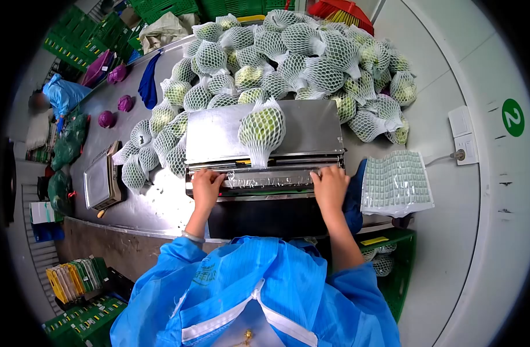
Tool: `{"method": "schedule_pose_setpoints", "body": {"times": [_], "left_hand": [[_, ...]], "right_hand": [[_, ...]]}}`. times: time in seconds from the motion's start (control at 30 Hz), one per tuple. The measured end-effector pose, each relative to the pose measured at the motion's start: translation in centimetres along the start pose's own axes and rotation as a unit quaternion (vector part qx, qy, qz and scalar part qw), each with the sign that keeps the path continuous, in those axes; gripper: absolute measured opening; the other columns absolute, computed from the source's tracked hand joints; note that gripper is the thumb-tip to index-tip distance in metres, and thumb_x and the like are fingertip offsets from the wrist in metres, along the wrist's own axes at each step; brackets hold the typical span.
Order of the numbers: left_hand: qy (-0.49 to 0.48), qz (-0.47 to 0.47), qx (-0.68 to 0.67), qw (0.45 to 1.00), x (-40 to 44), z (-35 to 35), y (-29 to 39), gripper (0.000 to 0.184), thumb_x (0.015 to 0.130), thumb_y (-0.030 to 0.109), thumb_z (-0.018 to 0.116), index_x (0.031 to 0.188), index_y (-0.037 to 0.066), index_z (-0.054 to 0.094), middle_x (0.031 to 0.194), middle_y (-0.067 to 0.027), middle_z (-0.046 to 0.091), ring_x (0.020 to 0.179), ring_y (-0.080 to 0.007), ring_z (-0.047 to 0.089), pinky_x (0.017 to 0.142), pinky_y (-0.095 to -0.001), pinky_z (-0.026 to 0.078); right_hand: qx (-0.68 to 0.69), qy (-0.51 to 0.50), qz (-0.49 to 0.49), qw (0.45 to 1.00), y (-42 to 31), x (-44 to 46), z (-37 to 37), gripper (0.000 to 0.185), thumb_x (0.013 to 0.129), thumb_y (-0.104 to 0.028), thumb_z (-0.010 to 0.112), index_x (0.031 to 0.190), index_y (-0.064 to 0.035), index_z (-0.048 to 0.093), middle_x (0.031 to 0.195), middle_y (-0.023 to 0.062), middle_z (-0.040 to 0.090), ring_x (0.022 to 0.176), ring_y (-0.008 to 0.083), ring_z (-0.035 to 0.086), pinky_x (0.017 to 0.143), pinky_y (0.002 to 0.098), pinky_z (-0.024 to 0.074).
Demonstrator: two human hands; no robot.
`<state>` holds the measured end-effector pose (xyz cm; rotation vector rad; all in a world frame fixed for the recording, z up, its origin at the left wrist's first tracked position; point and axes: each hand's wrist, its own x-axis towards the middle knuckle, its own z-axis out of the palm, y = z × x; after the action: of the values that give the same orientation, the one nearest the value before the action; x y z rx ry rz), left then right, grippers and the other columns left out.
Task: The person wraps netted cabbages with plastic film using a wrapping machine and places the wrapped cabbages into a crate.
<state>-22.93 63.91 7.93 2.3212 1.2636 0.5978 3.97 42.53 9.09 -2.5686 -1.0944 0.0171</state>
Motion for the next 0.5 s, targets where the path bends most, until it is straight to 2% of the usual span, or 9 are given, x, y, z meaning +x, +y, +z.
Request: {"method": "schedule_pose_setpoints", "body": {"times": [0.07,0.13,0.2,0.27,0.33,0.4,0.43,0.47,0.5], "left_hand": [[-0.07,-0.009,-0.041,0.997,0.6,-0.2,-0.4,0.016,0.084,0.016,0.07,0.08,0.002,0.065,0.076,-0.0128,0.062,0.076,-0.0322,0.057,0.069,-0.0405,0.044],[-0.192,-0.066,-0.114,0.973,1.8,-3.0,-2.0,0.018,0.088,0.016,0.066,0.08,0.001,0.062,0.077,-0.012,0.062,0.074,-0.0287,0.059,0.067,-0.0391,0.045],[-0.342,-0.138,-0.313,0.875,3.0,-7.5,-2.0,0.023,0.095,0.02,0.06,0.079,0.003,0.057,0.074,-0.0044,0.061,0.075,-0.0145,0.06,0.072,-0.0331,0.048],[-0.357,-0.128,-0.493,0.783,5.4,-12.9,0.8,0.024,0.095,0.024,0.06,0.079,0.007,0.054,0.083,-0.0128,0.067,0.083,-0.022,0.065,0.083,-0.0386,0.049],[-0.263,-0.037,-0.66,0.702,8.3,-13.1,1.9,0.024,0.098,0.03,0.056,0.094,0.007,0.053,0.099,-0.0196,0.068,0.099,-0.0339,0.064,0.096,-0.046,0.046],[-0.134,-0.039,-0.753,0.643,11.8,-10.7,5.9,0.015,0.102,0.023,0.049,0.098,0.008,0.05,0.127,-0.0254,0.058,0.128,-0.0368,0.05,0.107,-0.0472,0.039],[-0.103,-0.005,-0.757,0.645,14.0,-7.5,6.4,0.013,0.103,0.02,0.045,0.1,0.008,0.05,0.131,-0.0245,0.056,0.129,-0.0342,0.049,0.111,-0.045,0.037],[-0.08,-0.015,-0.72,0.689,15.9,-4.0,6.0,0.014,0.103,0.022,0.046,0.099,0.01,0.051,0.132,-0.0217,0.057,0.127,-0.0291,0.051,0.113,-0.0421,0.035],[-0.059,-0.04,-0.627,0.776,17.0,-0.9,5.9,0.018,0.103,0.025,0.046,0.098,0.009,0.051,0.13,-0.0167,0.059,0.126,-0.0244,0.052,0.111,-0.039,0.036]], "right_hand": [[0.079,-0.019,-0.049,0.996,0.5,0.9,1.5,0.025,0.086,-0.028,0.068,0.084,-0.0028,0.064,0.085,0.0099,0.062,0.085,0.0325,0.058,0.077,0.0405,0.0427],[0.273,-0.122,-0.015,0.954,1.9,1.3,-0.8,0.021,0.091,-0.02,0.062,0.082,-0.0009,0.06,0.076,0.008,0.061,0.07,0.028,0.059,0.068,0.0351,0.0445],[0.531,-0.29,0.059,0.794,2.3,1.6,-5.8,0.021,0.096,-0.018,0.056,0.081,-0.0033,0.054,0.071,0.0047,0.056,0.064,0.0138,0.054,0.061,0.0273,0.0421],[0.71,-0.302,0.035,0.636,1.9,2.6,-9.4,0.015,0.097,-0.015,0.052,0.087,-0.0033,0.054,0.076,0.0077,0.06,0.07,0.016,0.056,0.066,0.0284,0.0429],[0.803,-0.166,-0.063,0.57,-1.6,5.8,-11.5,0.014,0.098,-0.015,0.049,0.092,-0.0026,0.053,0.082,0.0102,0.063,0.078,0.0208,0.059,0.071,0.0352,0.0452],[0.773,0.023,-0.009,0.634,-6.1,10.2,-11.1,0.019,0.099,-0.021,0.052,0.098,-0.0022,0.053,0.09,0.0117,0.066,0.087,0.0248,0.061,0.077,0.0412,0.0468],[0.665,0.057,-0.052,0.743,-7.0,12.8,-9.8,0.022,0.099,-0.023,0.052,0.099,-0.0011,0.053,0.092,0.0139,0.066,0.089,0.0266,0.062,0.079,0.0415,0.0469],[0.54,0.089,-0.094,0.832,-7.3,15.0,-7.8,0.025,0.099,-0.025,0.052,0.101,-0.0001,0.053,0.095,0.0161,0.066,0.09,0.0284,0.062,0.081,0.0418,0.0469],[0.418,0.024,-0.026,0.908,-6.8,16.7,-5.0,0.025,0.099,-0.025,0.052,0.102,0.0,0.053,0.095,0.0182,0.066,0.091,0.0295,0.062,0.081,0.0405,0.0467]]}}
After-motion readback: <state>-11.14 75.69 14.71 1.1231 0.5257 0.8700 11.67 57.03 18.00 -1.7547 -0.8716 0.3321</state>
